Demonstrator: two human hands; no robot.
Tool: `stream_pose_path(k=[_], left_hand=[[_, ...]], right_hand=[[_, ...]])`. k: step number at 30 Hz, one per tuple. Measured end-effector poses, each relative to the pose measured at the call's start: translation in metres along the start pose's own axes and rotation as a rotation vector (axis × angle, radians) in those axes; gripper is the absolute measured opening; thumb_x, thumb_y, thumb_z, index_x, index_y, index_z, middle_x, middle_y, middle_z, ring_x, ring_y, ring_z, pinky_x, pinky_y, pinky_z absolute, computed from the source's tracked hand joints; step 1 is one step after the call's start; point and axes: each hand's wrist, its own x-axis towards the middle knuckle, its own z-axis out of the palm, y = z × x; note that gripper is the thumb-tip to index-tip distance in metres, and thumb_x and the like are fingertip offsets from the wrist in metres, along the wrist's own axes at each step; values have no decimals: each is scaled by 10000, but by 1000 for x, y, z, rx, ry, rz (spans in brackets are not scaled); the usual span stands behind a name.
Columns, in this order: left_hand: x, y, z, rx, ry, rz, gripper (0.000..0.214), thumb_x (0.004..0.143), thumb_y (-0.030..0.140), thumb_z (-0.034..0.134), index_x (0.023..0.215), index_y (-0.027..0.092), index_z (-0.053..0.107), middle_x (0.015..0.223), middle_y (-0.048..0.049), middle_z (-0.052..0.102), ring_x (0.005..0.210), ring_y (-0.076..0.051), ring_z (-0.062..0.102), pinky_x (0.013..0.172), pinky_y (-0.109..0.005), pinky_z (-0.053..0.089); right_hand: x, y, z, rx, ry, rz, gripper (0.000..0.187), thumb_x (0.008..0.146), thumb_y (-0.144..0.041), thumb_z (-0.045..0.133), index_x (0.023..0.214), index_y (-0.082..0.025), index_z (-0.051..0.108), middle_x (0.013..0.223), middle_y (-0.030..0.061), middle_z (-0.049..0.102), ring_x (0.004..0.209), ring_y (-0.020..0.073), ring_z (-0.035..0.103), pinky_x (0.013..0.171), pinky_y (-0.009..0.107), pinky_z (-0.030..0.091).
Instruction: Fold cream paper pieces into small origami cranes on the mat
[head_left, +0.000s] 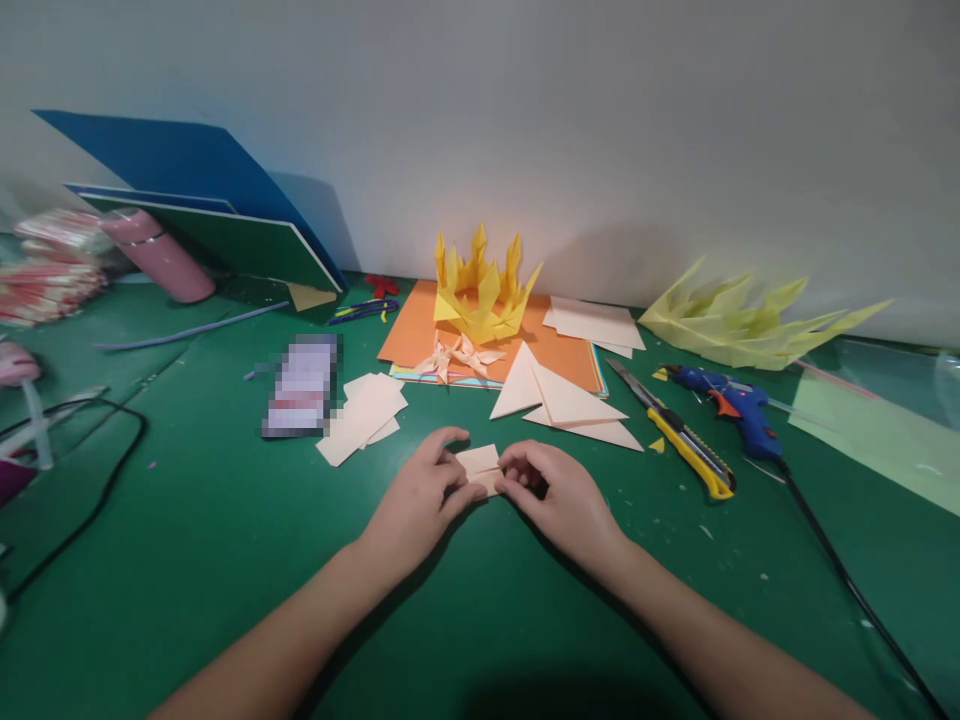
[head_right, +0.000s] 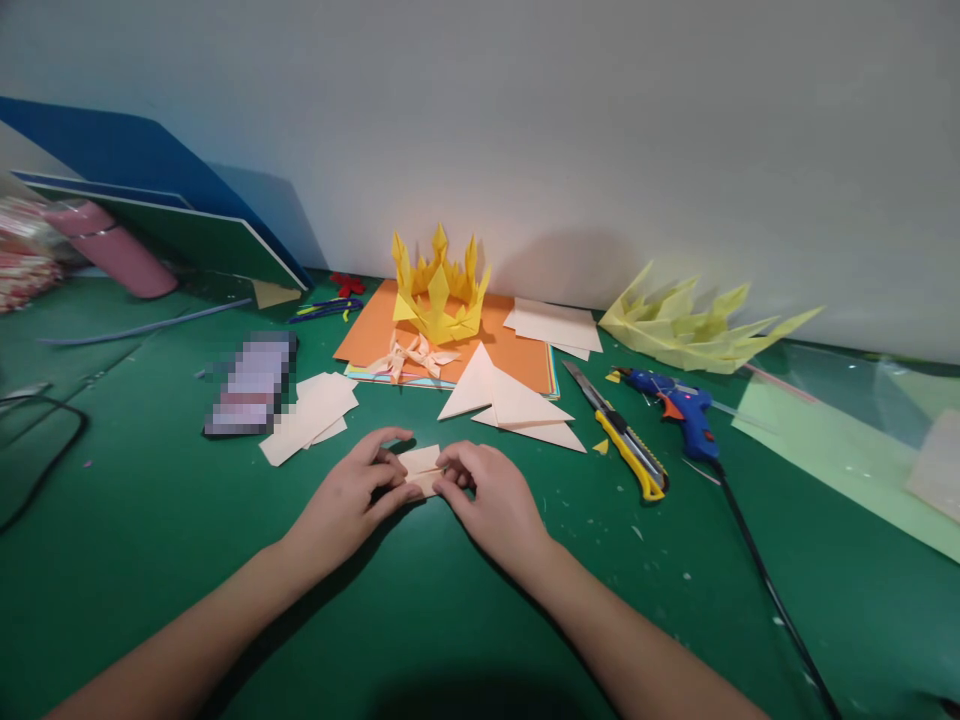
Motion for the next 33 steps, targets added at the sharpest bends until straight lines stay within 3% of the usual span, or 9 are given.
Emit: stream_pose_path(k=[5, 10, 17, 26, 33], left_hand=[[-1, 4, 3, 101, 2, 13, 242, 884, 219, 473, 669, 137, 545, 1153, -122, 502, 859, -183, 600, 833, -383, 504], [-2, 5, 1, 71, 36, -6, 39, 848, 138, 520, 841, 145, 558, 1166, -115, 467, 879, -173, 596, 787, -343, 516], [2, 2, 1, 35, 11, 53, 150, 863, 140, 501, 762, 164, 609, 921, -53, 568, 848, -168, 593, 789, -327, 505], [0, -4, 4, 107, 46, 123, 146, 847, 113, 519, 777, 165, 637, 917, -62, 581, 835, -175, 581, 744, -317, 493], [0, -4, 4, 178, 32, 149, 185, 866, 123, 483, 778, 154, 644, 924, -81, 573, 840, -189, 564, 726, -327, 485]], right_hand=[[0, -1, -1, -31, -6, -17, 83, 785, -130, 566, 819, -205, 562, 688, -2, 603, 654, 161, 563, 604, 271, 435], [0, -2, 0, -65, -3, -46, 94, 785, -121, 560, 840, -196, 571, 709, 10, 612, 671, 169, 563, 621, 278, 431], [0, -2, -1, -93, -2, -77, 86, 803, -136, 539, 850, -194, 579, 703, 14, 617, 661, 168, 555, 611, 273, 421], [1, -4, -1, -113, 6, -126, 88, 817, -120, 527, 802, -195, 570, 712, 19, 607, 668, 168, 536, 631, 282, 413], [2, -2, -2, -84, -7, -51, 91, 800, -108, 572, 775, -192, 551, 738, 13, 578, 690, 163, 533, 604, 266, 408]])
